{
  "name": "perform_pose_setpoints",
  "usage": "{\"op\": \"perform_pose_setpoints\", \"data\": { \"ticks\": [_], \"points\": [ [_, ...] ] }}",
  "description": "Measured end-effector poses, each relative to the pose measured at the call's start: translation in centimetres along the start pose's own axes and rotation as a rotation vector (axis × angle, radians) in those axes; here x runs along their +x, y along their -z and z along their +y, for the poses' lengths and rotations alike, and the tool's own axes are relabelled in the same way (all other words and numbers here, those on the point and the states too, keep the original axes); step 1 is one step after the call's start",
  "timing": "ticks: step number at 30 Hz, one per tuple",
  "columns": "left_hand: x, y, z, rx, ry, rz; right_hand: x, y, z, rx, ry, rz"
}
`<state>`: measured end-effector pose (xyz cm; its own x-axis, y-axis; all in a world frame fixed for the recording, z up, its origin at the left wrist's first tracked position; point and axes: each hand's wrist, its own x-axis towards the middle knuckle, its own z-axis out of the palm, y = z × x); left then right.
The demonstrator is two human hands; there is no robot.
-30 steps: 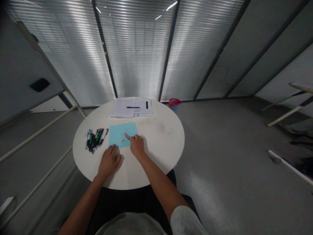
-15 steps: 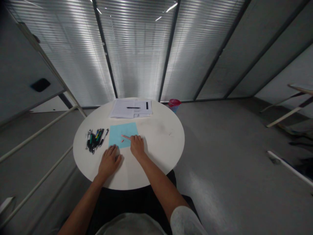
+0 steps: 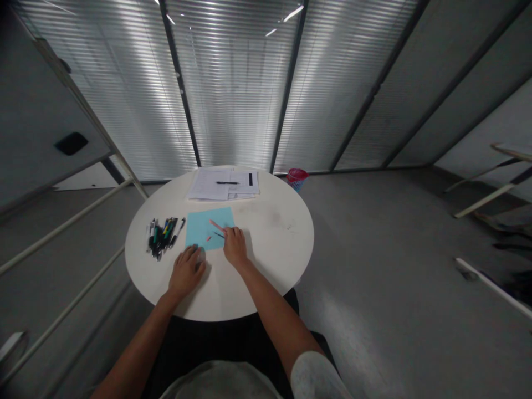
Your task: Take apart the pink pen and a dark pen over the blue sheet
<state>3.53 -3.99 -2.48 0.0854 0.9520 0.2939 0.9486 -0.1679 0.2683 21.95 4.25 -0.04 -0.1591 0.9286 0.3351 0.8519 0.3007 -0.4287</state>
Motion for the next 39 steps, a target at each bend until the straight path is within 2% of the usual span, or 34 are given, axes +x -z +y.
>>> {"op": "perform_pose_setpoints", "data": {
  "ticks": [5,9,15,19,22,31,39],
  "points": [
    [0.5,0.5,-0.1,-0.038,0.002,0.102,0.3,0.4,1.5,0.253,0.017,0.154],
    [2.0,1.3,0.9,0.007,-0.010,0.151,-0.6,0.5,2.8,0.272,-0.022,0.189],
    [4.2,0.4,2.0,0.085,-0.001,0.119,-1.6,1.0,2.7,0.098,-0.131,0.085],
    [4.2,-0.6,1.8,0.089,0.010,0.101,-1.5,1.5,1.8,-0.089,-0.038,-0.096],
    [4.0,-0.8,1.6,0.089,-0.008,0.092,-1.5,1.7,1.5,-0.188,0.023,-0.162],
    [4.1,-0.6,1.6,0.080,-0.013,0.108,-1.6,2.0,1.6,-0.205,0.021,-0.187],
    [4.0,-0.1,1.8,0.060,-0.042,0.090,-1.6,2.0,1.8,-0.185,0.055,-0.143]
  ]
}}
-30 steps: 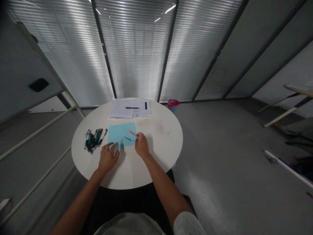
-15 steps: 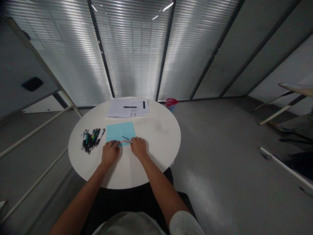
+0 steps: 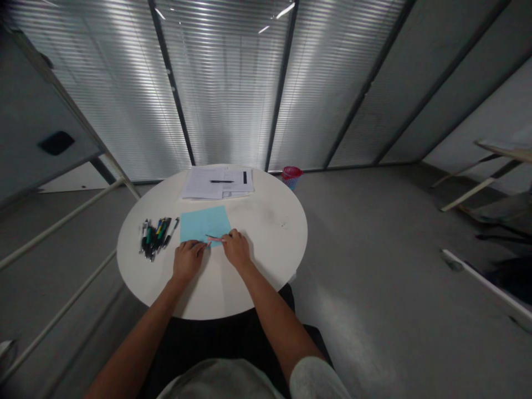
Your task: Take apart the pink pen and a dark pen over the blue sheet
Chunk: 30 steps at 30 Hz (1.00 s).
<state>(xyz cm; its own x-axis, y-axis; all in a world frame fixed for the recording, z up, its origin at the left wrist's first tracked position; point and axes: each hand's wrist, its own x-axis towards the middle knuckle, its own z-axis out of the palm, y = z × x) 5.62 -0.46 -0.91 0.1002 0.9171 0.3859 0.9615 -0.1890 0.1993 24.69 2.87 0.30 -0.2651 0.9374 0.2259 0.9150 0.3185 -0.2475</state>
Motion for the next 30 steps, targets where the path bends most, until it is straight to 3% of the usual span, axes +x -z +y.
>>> {"op": "perform_pose_setpoints", "data": {
  "ticks": [30],
  "points": [
    [-0.14,-0.16,-0.01,0.002,-0.006,-0.006,-0.24,0.34,-0.42,-0.021,0.053,-0.075]
  ]
}}
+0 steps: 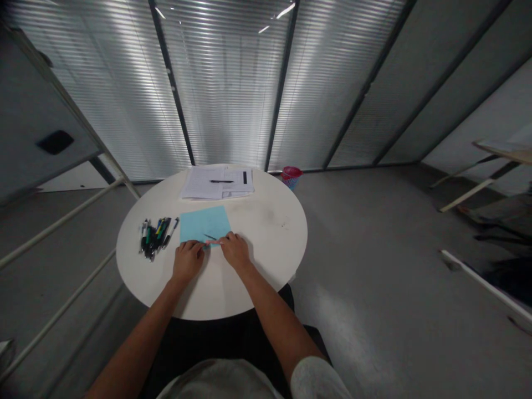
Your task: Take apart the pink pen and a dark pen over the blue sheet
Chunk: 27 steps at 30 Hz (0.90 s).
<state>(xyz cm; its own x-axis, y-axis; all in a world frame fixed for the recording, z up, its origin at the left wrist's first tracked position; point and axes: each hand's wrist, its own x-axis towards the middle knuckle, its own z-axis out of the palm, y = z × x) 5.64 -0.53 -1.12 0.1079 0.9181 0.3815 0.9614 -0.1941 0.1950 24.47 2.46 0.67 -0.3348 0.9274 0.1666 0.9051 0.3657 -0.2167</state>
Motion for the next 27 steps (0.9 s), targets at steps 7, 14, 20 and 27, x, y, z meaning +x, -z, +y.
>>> {"op": "perform_pose_setpoints", "data": {
  "ticks": [7,14,20,27],
  "points": [
    [0.0,0.0,0.0,0.011,-0.003,-0.001,-0.2,0.0,-0.2,-0.026,-0.014,-0.005],
    [-0.1,-0.1,0.0,-0.015,0.012,0.002,-0.1,-0.3,0.0,0.014,-0.048,0.050],
    [1.3,0.6,0.5,-0.126,0.137,0.073,-0.3,-0.1,0.4,0.206,-0.039,0.121],
    [2.8,-0.6,2.4,-0.408,0.066,0.058,-0.6,0.2,0.4,0.283,0.065,0.055]
  ]
}}
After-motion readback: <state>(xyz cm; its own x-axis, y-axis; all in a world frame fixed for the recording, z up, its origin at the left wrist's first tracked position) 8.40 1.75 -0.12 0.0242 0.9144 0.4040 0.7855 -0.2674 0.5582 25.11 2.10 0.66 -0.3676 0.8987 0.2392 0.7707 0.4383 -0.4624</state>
